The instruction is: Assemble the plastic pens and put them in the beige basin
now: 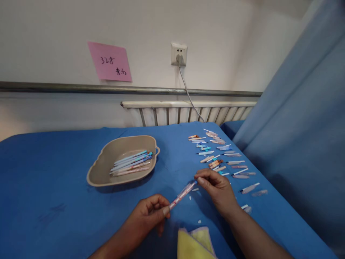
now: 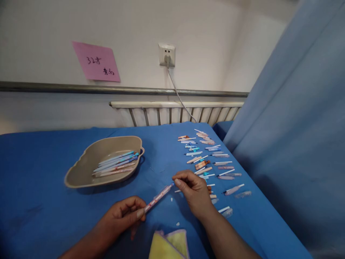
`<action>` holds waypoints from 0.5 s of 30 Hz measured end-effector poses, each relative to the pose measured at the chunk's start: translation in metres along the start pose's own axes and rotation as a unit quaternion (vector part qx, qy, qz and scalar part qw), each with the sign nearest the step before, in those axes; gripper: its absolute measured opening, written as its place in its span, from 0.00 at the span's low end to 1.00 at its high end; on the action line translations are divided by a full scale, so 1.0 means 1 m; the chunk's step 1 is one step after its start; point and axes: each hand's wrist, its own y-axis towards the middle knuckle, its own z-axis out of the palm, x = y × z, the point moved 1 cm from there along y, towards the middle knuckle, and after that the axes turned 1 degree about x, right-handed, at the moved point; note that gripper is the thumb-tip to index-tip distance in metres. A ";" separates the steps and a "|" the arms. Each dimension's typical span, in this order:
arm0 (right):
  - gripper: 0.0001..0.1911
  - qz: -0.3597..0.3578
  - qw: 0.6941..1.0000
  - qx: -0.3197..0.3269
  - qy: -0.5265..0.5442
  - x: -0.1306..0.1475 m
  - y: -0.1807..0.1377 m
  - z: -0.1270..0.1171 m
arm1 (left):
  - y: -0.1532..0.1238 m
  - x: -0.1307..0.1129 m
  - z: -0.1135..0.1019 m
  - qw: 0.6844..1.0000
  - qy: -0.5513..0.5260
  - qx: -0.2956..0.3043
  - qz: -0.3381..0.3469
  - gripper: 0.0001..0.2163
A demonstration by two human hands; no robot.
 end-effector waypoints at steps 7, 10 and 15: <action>0.03 0.005 1.000 0.020 -0.023 0.001 -0.004 0.000 | -0.001 0.002 0.002 1.000 -0.017 -0.008 -0.011 0.15; 0.05 0.003 0.998 0.026 -0.062 -0.001 -0.008 -0.001 | -0.003 0.006 0.003 1.000 -0.029 -0.006 -0.007 0.15; 0.10 0.049 0.993 0.003 -0.108 -0.016 -0.013 -0.001 | -0.008 0.003 0.001 0.997 0.044 -0.062 0.018 0.11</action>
